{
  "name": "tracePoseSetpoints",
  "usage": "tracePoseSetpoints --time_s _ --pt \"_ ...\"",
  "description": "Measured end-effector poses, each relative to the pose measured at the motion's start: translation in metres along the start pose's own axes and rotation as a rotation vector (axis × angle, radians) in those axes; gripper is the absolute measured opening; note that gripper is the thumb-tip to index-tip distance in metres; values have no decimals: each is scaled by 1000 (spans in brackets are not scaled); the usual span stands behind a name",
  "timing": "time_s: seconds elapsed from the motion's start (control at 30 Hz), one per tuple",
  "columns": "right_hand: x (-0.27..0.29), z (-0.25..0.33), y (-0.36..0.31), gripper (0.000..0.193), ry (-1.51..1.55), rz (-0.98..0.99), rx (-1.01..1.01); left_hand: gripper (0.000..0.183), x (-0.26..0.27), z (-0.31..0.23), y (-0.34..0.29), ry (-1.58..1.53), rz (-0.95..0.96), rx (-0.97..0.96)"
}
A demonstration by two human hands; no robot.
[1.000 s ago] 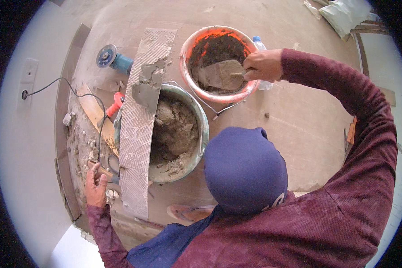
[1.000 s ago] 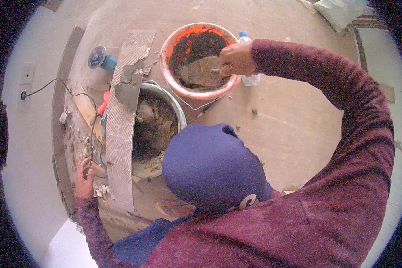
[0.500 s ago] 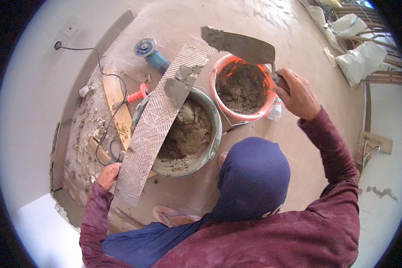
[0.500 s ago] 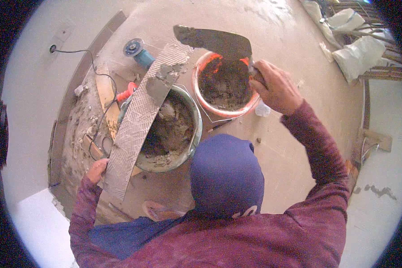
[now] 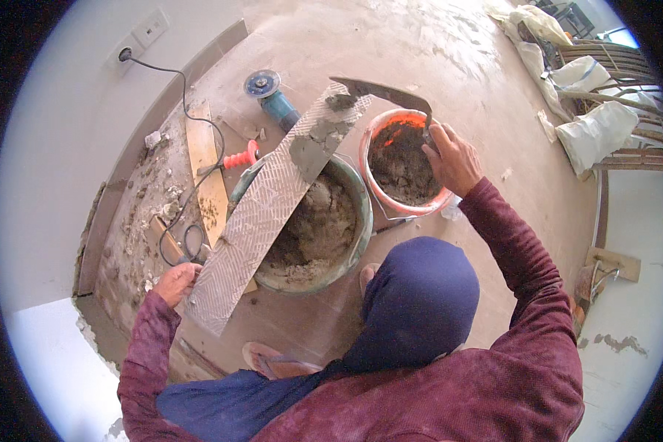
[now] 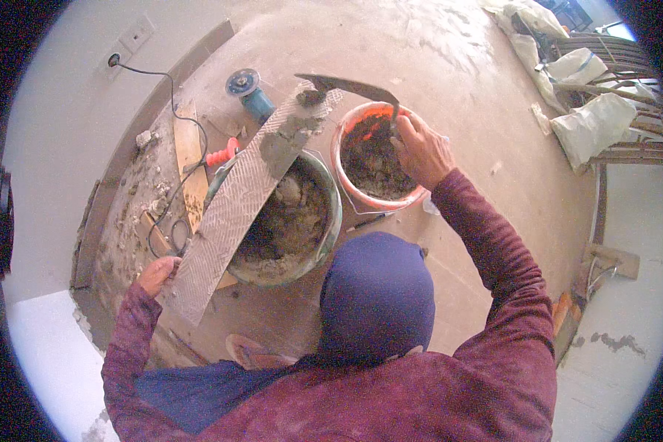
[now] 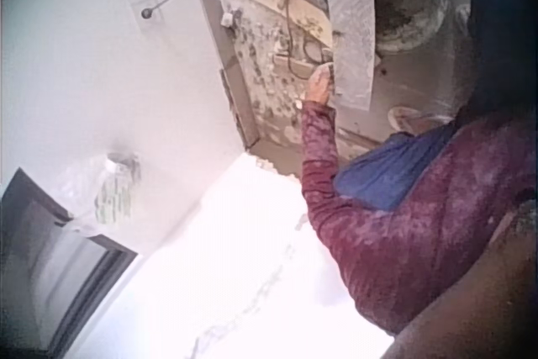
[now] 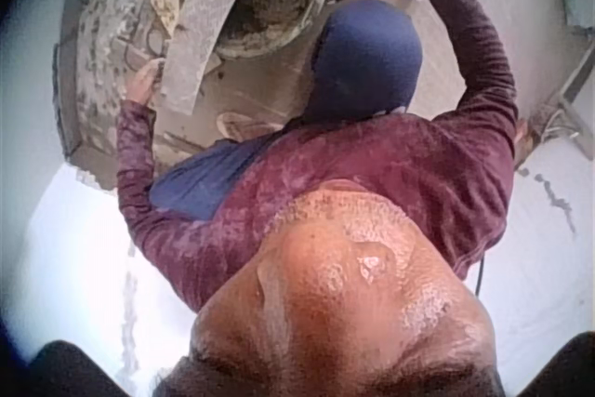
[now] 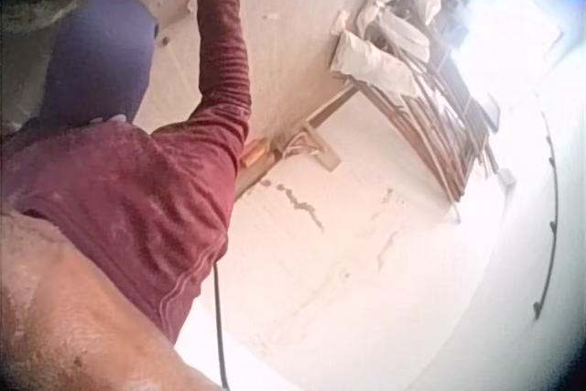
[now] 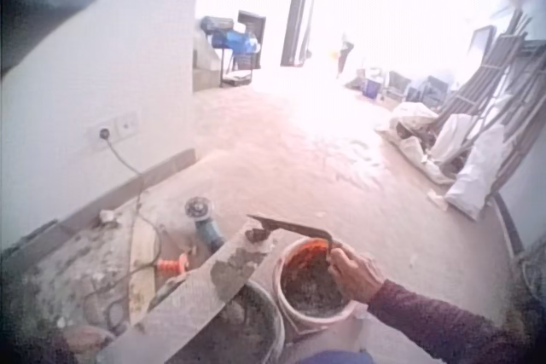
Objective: The person scoops adhesive from a bucket using a trowel and spreads it onto a rectangular tile. They then apply the adhesive to the wall and use a hammer to tap a metal strip into place.
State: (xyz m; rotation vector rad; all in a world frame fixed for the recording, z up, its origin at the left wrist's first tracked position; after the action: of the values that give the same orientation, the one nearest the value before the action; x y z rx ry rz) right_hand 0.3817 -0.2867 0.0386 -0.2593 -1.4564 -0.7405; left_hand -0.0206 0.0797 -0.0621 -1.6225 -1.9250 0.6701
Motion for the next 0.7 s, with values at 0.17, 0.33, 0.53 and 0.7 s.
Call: tracePoseSetpoints --time_s 0.17,0.33,0.53,0.7 --pt "5 11 10 18 117 -63 112 40 5 14 7 138 80 -49" --pt "1 5 -7 24 701 450 -382 36 -7 4 3 -47 113 -52" --pt "-17 20 -10 24 923 612 -507 33 -8 7 7 -70 101 -67" --pt "10 37 -15 24 984 673 -437 31 -8 6 0 -29 33 -68"
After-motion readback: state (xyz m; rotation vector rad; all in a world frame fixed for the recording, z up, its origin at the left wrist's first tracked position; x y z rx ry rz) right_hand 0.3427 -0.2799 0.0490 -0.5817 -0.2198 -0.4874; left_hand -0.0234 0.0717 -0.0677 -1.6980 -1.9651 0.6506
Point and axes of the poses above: each hand's wrist, its own y-axis towards the middle knuckle, its own x-axis out of the back of the hand, z = x × y, the point moved 3 cm from there along y, towards the middle knuckle, and after that the axes turned 6 degrees about -y, right-handed, at the moved point
